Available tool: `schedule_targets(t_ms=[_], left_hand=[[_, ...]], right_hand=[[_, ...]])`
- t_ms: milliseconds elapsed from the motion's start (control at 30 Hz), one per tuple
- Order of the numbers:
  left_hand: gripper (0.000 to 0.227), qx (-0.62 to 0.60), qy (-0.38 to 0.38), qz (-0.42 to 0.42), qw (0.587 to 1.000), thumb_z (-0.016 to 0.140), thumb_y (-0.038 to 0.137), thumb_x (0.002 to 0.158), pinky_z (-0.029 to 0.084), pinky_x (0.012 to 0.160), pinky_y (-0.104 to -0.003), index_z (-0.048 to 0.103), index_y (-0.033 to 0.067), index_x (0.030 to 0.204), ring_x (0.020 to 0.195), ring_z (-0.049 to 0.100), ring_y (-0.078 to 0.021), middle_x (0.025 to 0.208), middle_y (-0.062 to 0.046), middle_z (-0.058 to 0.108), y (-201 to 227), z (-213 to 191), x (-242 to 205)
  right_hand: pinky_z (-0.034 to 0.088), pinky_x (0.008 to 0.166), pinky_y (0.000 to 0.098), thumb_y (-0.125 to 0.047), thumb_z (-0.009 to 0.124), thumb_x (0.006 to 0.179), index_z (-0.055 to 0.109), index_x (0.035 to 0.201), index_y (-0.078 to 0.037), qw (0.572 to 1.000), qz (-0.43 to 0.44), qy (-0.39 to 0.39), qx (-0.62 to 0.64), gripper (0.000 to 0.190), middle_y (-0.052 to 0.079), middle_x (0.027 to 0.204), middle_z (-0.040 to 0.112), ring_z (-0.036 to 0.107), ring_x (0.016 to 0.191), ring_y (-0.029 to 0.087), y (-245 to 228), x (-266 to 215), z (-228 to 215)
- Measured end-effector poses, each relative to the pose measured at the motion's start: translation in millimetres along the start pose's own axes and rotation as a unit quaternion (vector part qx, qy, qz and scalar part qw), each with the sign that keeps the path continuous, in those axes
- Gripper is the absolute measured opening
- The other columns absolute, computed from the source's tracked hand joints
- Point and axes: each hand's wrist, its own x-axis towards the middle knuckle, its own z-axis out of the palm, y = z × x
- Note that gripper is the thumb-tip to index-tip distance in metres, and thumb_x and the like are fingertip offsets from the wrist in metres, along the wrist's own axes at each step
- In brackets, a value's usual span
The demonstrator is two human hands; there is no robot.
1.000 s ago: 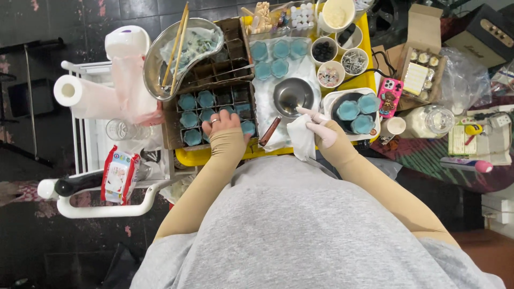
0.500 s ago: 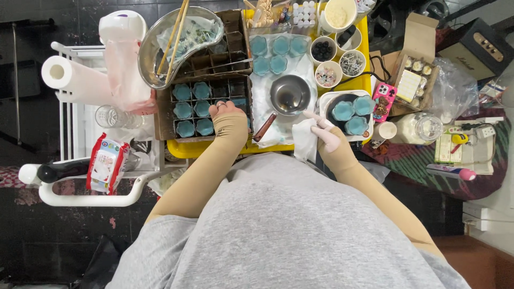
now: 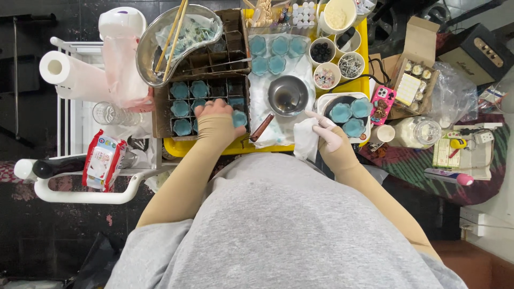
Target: Cleaning small blue candle containers with a white cloth.
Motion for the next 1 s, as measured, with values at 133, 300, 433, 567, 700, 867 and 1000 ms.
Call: schedule_targets(t_ms=[133, 300, 433, 567, 700, 867, 1000], left_hand=[[0.053, -0.199, 0.052, 0.005, 0.979, 0.086, 0.051, 0.067, 0.036, 0.095, -0.048, 0.076, 0.0153, 0.105, 0.111, 0.057, -0.0263, 0.112, -0.008, 0.062, -25, -5, -8], [0.047, -0.815, -0.158, 0.155, 0.535, 0.085, 0.031, 0.092, 0.052, 0.103, -0.028, 0.062, 0.0066, 0.125, 0.114, 0.063, -0.0140, 0.123, -0.006, 0.066, -38, 29, 2], [0.063, -0.884, -0.223, 0.159, 0.378, 0.088, 0.033, 0.087, 0.056, 0.093, -0.030, 0.054, 0.0085, 0.135, 0.106, 0.065, -0.0171, 0.124, -0.005, 0.065, -13, 15, -1], [0.072, -0.906, -0.233, 0.169, 0.311, 0.089, 0.037, 0.081, 0.058, 0.091, -0.032, 0.054, 0.0088, 0.137, 0.108, 0.068, -0.0210, 0.120, -0.009, 0.066, 13, -23, -6], [0.070, -0.904, -0.237, 0.169, 0.314, 0.089, 0.031, 0.081, 0.057, 0.078, -0.030, 0.052, 0.0106, 0.137, 0.101, 0.068, -0.0211, 0.118, -0.008, 0.066, 19, -21, 1], [0.059, -0.899, -0.210, 0.183, 0.338, 0.085, 0.018, 0.089, 0.055, 0.070, -0.030, 0.054, 0.0066, 0.138, 0.093, 0.066, -0.0205, 0.119, -0.011, 0.066, 26, -11, 10], [0.051, -0.904, -0.172, 0.129, 0.369, 0.079, 0.011, 0.086, 0.059, 0.089, -0.032, 0.055, 0.0056, 0.131, 0.109, 0.069, -0.0209, 0.124, -0.010, 0.066, 33, -14, 14]], right_hand=[[0.047, 0.099, 0.0223, 0.007, 0.043, 0.100, 0.059, 0.129, 0.008, 1.000, -0.012, -0.007, -0.007, 0.033, 0.016, 0.143, 0.063, 0.063, 0.113, 0.014, 5, 4, -4], [0.045, 0.086, 0.0222, -0.008, 0.048, 0.100, 0.061, 0.143, 0.001, 0.947, 0.197, -0.018, 0.254, 0.046, 0.004, 0.104, 0.067, 0.059, 0.094, 0.009, -16, 17, -5], [0.048, 0.091, 0.0224, -0.005, 0.048, 0.094, 0.059, 0.141, 0.002, 0.939, 0.192, -0.033, 0.284, 0.048, 0.002, 0.107, 0.070, 0.063, 0.097, 0.008, -44, 26, 3], [0.041, 0.077, 0.0208, -0.006, 0.050, 0.098, 0.056, 0.150, -0.006, 0.958, 0.189, -0.092, 0.197, 0.053, -0.002, 0.096, 0.060, 0.050, 0.083, 0.006, -65, 23, 4], [0.043, 0.084, 0.0191, -0.004, 0.050, 0.101, 0.039, 0.163, -0.009, 0.967, 0.116, -0.114, 0.194, 0.064, -0.005, 0.103, 0.061, 0.049, 0.089, 0.003, -71, 16, 3], [0.044, 0.071, 0.0248, -0.007, 0.052, 0.098, 0.022, 0.168, -0.011, 0.986, 0.103, -0.104, 0.080, 0.076, 0.002, 0.084, 0.059, 0.049, 0.072, 0.009, -76, 13, 1], [0.052, 0.077, 0.0325, -0.010, 0.057, 0.095, 0.013, 0.165, -0.002, 0.990, -0.029, -0.088, -0.109, 0.083, 0.014, 0.085, 0.065, 0.065, 0.075, 0.024, -65, 10, 7]])
